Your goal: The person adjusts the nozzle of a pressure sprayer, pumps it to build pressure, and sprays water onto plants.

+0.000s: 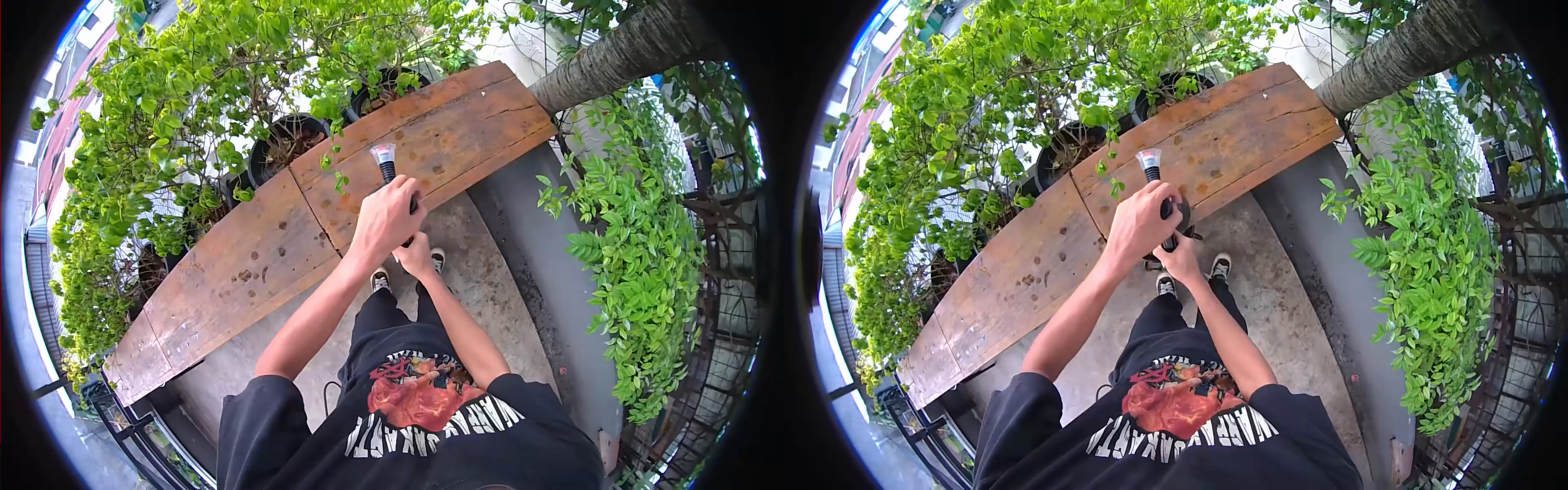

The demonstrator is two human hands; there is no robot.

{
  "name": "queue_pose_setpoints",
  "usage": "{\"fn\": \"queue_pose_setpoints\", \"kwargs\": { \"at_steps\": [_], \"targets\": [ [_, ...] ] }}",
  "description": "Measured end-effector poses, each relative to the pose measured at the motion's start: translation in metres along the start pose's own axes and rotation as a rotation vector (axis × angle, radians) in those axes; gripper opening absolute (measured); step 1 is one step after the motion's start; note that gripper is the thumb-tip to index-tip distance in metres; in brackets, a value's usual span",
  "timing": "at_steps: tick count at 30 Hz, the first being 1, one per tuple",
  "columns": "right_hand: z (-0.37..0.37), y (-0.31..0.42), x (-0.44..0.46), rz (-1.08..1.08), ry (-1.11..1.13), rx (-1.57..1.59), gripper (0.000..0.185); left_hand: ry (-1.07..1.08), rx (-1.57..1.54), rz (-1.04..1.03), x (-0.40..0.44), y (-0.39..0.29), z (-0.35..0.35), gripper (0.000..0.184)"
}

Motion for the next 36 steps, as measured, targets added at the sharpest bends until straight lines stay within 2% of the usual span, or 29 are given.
{"fn": "queue_pose_setpoints", "kwargs": {
  "at_steps": [2, 5, 7, 8, 10, 11, 14, 15, 19, 21, 24, 27, 30, 32, 33, 34, 36],
  "targets": [
    [-0.006, -0.005, 0.022, 0.064, 0.015, -0.028, 0.028, 0.048, 0.026, 0.084, 0.016, 0.013, 0.007, 0.013],
    [-0.005, -0.016, 0.048, 0.103, 0.07, -0.027, 0.027, -0.086, 0.106, 0.093, 0.04, 0.006, 0.028, 0.011],
    [-0.003, -0.006, 0.053, -0.021, 0.118, 0.007, 0.027, -0.091, 0.187, 0.147, 0.058, -0.006, 0.038, 0.01],
    [-0.001, -0.003, 0.057, -0.078, 0.141, 0.023, 0.027, -0.075, 0.25, 0.176, 0.066, -0.006, 0.034, 0.011],
    [-0.002, -0.012, 0.064, -0.027, 0.154, 0.01, 0.028, -0.049, 0.379, 0.244, 0.076, 0.006, 0.019, 0.013],
    [-0.001, -0.012, 0.067, -0.032, 0.174, 0.014, 0.028, -0.056, 0.609, 0.177, 0.083, 0.017, 0.012, 0.014],
    [0.0, -0.011, 0.064, -0.03, 0.199, 0.04, 0.027, -0.147, 0.562, 0.032, 0.076, 0.015, 0.003, 0.019],
    [0.0, -0.009, 0.066, -0.017, 0.194, 0.05, 0.027, -0.155, 0.531, 0.075, 0.073, 0.019, -0.002, 0.024],
    [0.004, -0.005, 0.067, -0.062, 0.228, 0.069, 0.026, -0.176, 0.542, 0.06, 0.072, 0.022, -0.019, 0.024],
    [0.005, -0.006, 0.069, -0.066, 0.26, 0.061, 0.026, -0.12, 0.509, 0.128, 0.064, 0.034, -0.035, 0.027],
    [0.006, -0.011, 0.072, 0.06, 0.271, 0.047, 0.029, -0.099, 0.528, 0.138, 0.068, 0.034, -0.034, 0.034],
    [0.009, -0.017, 0.076, 0.015, 0.341, 0.011, 0.032, -0.021, 0.57, 0.178, 0.073, 0.027, -0.023, 0.039],
    [0.019, 0.003, 0.076, 0.079, 0.337, 0.021, 0.032, 0.011, 0.564, 0.175, 0.082, 0.008, -0.001, 0.037],
    [0.024, 0.006, 0.079, 0.016, 0.344, 0.018, 0.03, -0.145, 0.538, 0.135, 0.097, -0.012, 0.027, 0.039],
    [0.026, 0.007, 0.081, -0.027, 0.356, 0.01, 0.031, -0.078, 0.617, 0.198, 0.105, -0.027, 0.045, 0.038],
    [0.027, 0.006, 0.082, -0.072, 0.37, 0.003, 0.032, -0.115, 0.582, 0.192, 0.111, -0.033, 0.057, 0.042],
    [0.024, 0.002, 0.081, -0.065, 0.348, -0.003, 0.032, -0.053, 0.58, 0.249, 0.126, -0.042, 0.075, 0.052]
  ]
}}
Point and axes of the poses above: each hand's wrist, its own x-axis towards the middle knuckle, its own z-axis out of the back of the hand, y = z × x, the point moved 1 cm from there along x, towards the middle knuckle, and after that the axes turned 10 degrees about x, right-handed, at the moved point
